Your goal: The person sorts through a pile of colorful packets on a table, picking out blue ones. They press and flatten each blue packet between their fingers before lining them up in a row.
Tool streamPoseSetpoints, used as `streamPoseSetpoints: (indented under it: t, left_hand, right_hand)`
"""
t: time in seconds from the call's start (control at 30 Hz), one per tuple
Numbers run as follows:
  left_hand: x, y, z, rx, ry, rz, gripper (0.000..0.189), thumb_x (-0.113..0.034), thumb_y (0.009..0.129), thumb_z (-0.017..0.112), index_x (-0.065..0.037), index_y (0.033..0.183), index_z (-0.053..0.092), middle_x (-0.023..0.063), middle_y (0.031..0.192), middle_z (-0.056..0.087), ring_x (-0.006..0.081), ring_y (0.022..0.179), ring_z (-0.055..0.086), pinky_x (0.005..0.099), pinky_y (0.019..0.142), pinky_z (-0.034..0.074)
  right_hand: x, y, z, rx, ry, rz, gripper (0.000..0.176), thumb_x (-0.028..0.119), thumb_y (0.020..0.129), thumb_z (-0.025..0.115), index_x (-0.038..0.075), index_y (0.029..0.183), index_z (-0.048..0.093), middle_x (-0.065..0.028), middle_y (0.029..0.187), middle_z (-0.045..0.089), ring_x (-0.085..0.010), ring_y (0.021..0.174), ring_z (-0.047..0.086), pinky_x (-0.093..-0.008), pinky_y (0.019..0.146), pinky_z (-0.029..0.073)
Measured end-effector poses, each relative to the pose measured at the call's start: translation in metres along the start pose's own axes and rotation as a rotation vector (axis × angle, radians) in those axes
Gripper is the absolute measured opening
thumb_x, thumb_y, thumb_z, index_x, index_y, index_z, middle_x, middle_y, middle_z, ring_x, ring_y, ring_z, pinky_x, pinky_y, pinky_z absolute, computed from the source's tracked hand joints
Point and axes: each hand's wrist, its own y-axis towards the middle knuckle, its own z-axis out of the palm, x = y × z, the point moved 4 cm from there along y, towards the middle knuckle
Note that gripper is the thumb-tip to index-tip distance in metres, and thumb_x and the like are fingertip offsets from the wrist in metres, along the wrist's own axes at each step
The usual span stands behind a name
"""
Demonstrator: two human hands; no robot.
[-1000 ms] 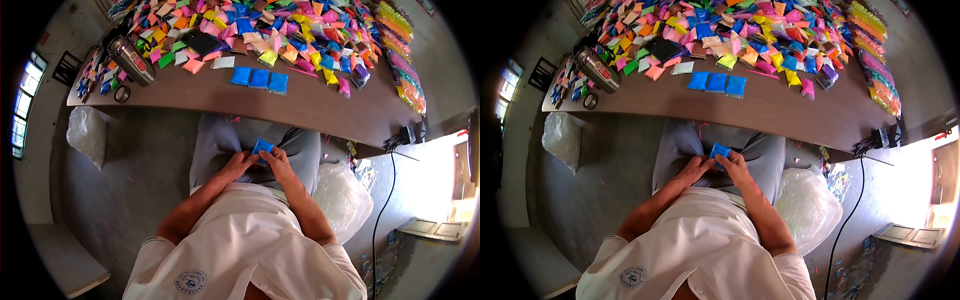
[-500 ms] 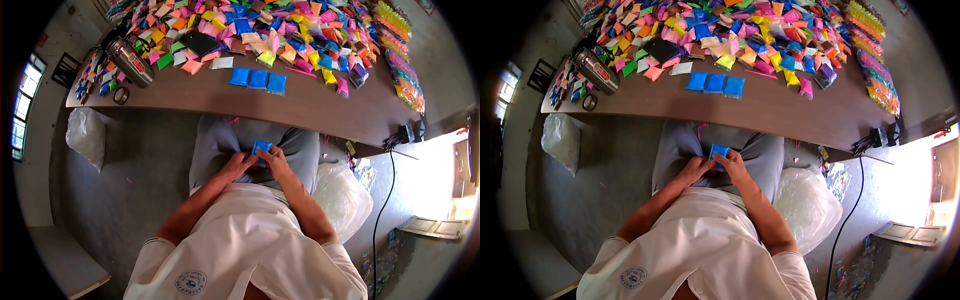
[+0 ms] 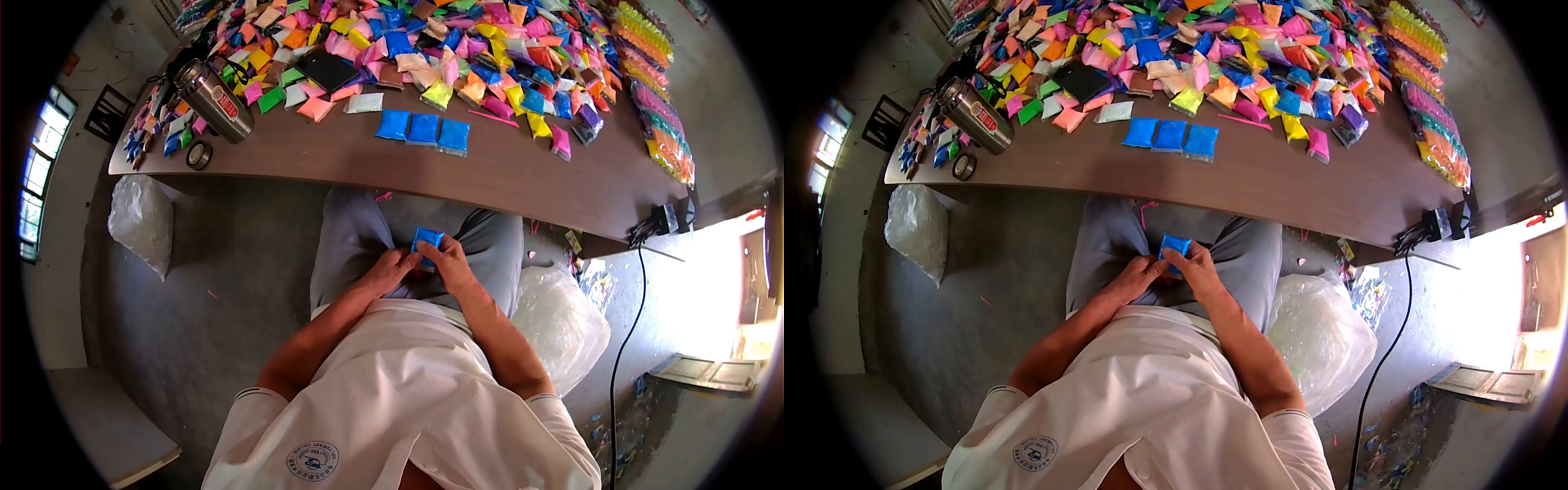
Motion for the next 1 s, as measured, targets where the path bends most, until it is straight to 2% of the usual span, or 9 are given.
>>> streamPoseSetpoints:
  t: [0.3, 0.37, 0.57, 0.7, 0.83, 0.9, 0.93, 0.97, 1.0]
  left_hand:
    - [-0.002, -0.001, 0.0, 0.005, 0.017, -0.025, 0.044, -0.039, 0.092, 0.046, 0.003, 0.093, 0.058, 0.0079, 0.078, 0.063, 0.0138, 0.072, 0.059, 0.0265, 0.069, 0.047]
    - [-0.002, -0.002, 0.0, -0.009, -0.031, -0.032, 0.043, -0.038, 0.091, 0.046, 0.003, 0.093, 0.058, 0.0079, 0.079, 0.063, 0.0138, 0.072, 0.059, 0.0266, 0.069, 0.047]
    - [-0.001, -0.001, -0.001, 0.014, 0.006, -0.042, 0.043, -0.038, 0.091, 0.047, 0.003, 0.094, 0.058, 0.0085, 0.081, 0.063, 0.0139, 0.073, 0.059, 0.0272, 0.071, 0.047]
    - [0.002, 0.001, -0.001, 0.003, 0.012, -0.042, 0.042, -0.037, 0.091, 0.046, 0.003, 0.091, 0.059, 0.0081, 0.08, 0.063, 0.0138, 0.074, 0.059, 0.0275, 0.071, 0.047]
    - [-0.003, -0.002, -0.001, 0.033, 0.11, -0.043, 0.041, -0.036, 0.091, 0.048, 0.003, 0.086, 0.061, 0.0071, 0.08, 0.063, 0.0131, 0.074, 0.058, 0.0271, 0.071, 0.046]
    - [0.0, -0.001, 0.0, 0.053, 0.099, -0.048, 0.04, -0.035, 0.09, 0.05, 0.002, 0.083, 0.061, 0.0061, 0.079, 0.062, 0.0117, 0.075, 0.058, 0.0261, 0.071, 0.045]
    - [0.0, -0.003, 0.004, 0.036, -0.109, -0.099, 0.04, -0.036, 0.089, 0.052, 0.002, 0.082, 0.061, 0.0061, 0.077, 0.062, 0.0111, 0.075, 0.057, 0.0254, 0.071, 0.045]
    - [0.002, -0.003, 0.004, 0.032, -0.112, -0.096, 0.04, -0.036, 0.089, 0.052, 0.002, 0.082, 0.061, 0.0061, 0.077, 0.062, 0.0111, 0.075, 0.057, 0.0254, 0.071, 0.045]
    - [0.004, -0.001, 0.004, 0.039, -0.132, -0.093, 0.039, -0.036, 0.089, 0.052, 0.002, 0.081, 0.061, 0.0062, 0.077, 0.061, 0.0112, 0.074, 0.057, 0.0255, 0.071, 0.046]
  right_hand:
    - [0.003, -0.002, 0.0, 0.043, 0.029, -0.005, 0.013, 0.015, 0.083, 0.061, 0.004, 0.089, 0.057, -0.0005, 0.074, 0.059, -0.0087, 0.064, 0.053, -0.0226, 0.058, 0.043]
    - [0.016, -0.011, 0.005, 0.018, 0.082, 0.152, 0.014, 0.016, 0.083, 0.06, 0.005, 0.089, 0.059, 0.0015, 0.073, 0.059, -0.0065, 0.061, 0.051, -0.0205, 0.055, 0.04]
    - [0.001, -0.006, -0.01, 0.042, 0.015, 0.111, 0.017, 0.017, 0.082, 0.06, 0.006, 0.095, 0.06, 0.0046, 0.074, 0.059, -0.0023, 0.061, 0.047, -0.0177, 0.053, 0.034]
    - [-0.003, -0.002, -0.008, 0.055, 0.026, 0.081, 0.015, 0.015, 0.083, 0.059, 0.006, 0.094, 0.061, 0.0052, 0.073, 0.059, -0.0025, 0.062, 0.047, -0.0177, 0.054, 0.035]
    - [0.01, -0.009, -0.002, 0.031, -0.064, -0.086, 0.009, 0.011, 0.082, 0.06, 0.004, 0.088, 0.061, 0.0048, 0.074, 0.056, -0.0024, 0.064, 0.044, -0.0181, 0.056, 0.036]
    - [0.034, -0.018, -0.011, -0.197, -0.478, -0.197, 0.014, 0.011, 0.08, 0.063, 0.003, 0.09, 0.059, 0.0049, 0.071, 0.05, -0.0021, 0.065, 0.041, -0.0183, 0.055, 0.034]
    - [0.052, -0.02, -0.005, -0.28, -0.436, -0.317, 0.021, 0.011, 0.077, 0.066, 0.002, 0.094, 0.058, 0.0051, 0.066, 0.044, -0.0029, 0.063, 0.038, -0.0198, 0.052, 0.031]
    - [0.07, -0.022, 0.0, -0.275, -0.44, -0.318, 0.021, 0.011, 0.077, 0.066, 0.002, 0.094, 0.058, 0.0051, 0.066, 0.044, -0.0029, 0.063, 0.038, -0.0198, 0.052, 0.031]
    - [0.104, -0.027, 0.005, -0.377, -0.529, -0.46, 0.022, 0.01, 0.076, 0.066, 0.003, 0.095, 0.057, 0.0046, 0.067, 0.045, -0.0035, 0.062, 0.038, -0.0197, 0.052, 0.031]
